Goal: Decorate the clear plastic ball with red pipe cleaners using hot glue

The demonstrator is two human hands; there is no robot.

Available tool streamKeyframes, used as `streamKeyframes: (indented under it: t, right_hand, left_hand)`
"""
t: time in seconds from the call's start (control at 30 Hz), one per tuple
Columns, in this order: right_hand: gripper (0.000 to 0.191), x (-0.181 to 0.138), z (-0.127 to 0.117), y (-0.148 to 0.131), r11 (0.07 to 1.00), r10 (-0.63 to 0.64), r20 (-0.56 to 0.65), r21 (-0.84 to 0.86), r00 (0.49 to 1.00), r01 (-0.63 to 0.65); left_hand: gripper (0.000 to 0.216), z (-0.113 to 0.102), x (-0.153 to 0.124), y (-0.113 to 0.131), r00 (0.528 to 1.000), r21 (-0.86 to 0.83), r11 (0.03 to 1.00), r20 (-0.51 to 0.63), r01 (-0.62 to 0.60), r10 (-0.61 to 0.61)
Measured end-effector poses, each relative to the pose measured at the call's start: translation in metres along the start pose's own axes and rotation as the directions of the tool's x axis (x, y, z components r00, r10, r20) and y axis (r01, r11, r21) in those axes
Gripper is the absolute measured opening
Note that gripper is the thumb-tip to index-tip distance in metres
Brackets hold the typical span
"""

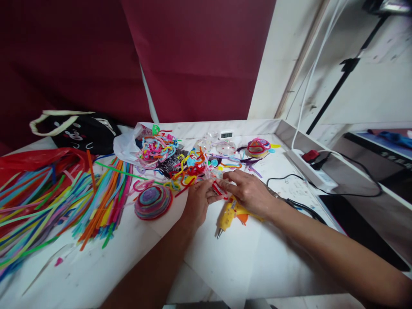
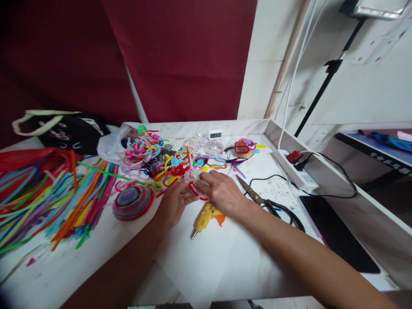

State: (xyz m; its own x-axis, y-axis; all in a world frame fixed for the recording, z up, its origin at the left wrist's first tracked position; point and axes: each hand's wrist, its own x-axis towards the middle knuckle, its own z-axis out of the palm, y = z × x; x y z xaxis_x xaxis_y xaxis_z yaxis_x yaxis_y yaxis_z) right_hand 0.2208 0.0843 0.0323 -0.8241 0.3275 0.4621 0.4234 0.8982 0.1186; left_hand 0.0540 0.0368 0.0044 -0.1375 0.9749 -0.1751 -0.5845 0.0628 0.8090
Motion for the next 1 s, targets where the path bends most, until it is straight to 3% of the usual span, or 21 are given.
streamKeyframes:
  t: [0.27,0.4,0.53,0.63,0.83,1.0]
  right_hand:
    - [0.026,0.002,0.001,-0.002,1.000,0.024,-0.009,-0.009,1.000,-0.024]
    - [0.028,0.001,0.001,-0.003,0.993,0.065,-0.016,0.095,0.998,-0.063]
    - [0.031,-0.007,-0.001,-0.003,0.953,0.206,-0.116,0.250,0.972,-0.172]
    - [0.030,-0.017,-0.005,-0.004,0.930,0.300,-0.135,0.263,0.944,-0.257]
    - [0.027,-0.046,-0.015,-0.007,0.893,0.425,-0.088,0.205,0.901,-0.401]
    - [0.029,-0.076,-0.026,-0.003,0.832,0.537,0.051,0.135,0.842,-0.539]
  left_hand:
    - [0.019,0.002,0.002,-0.002,1.000,-0.011,1.000,-0.023,-0.008,0.008]
    - [0.020,0.000,0.003,-0.002,0.999,0.007,0.999,-0.041,-0.032,0.032]
    - [0.022,0.000,0.005,-0.001,0.996,0.009,0.998,-0.066,-0.059,0.059]
    - [0.023,0.001,0.005,0.001,0.992,-0.012,0.997,-0.096,-0.081,0.079]
    - [0.011,0.000,0.004,0.005,0.987,-0.118,0.989,-0.144,-0.092,0.075]
    - [0.014,0.004,0.003,0.018,0.977,-0.193,0.979,-0.214,-0.062,0.020]
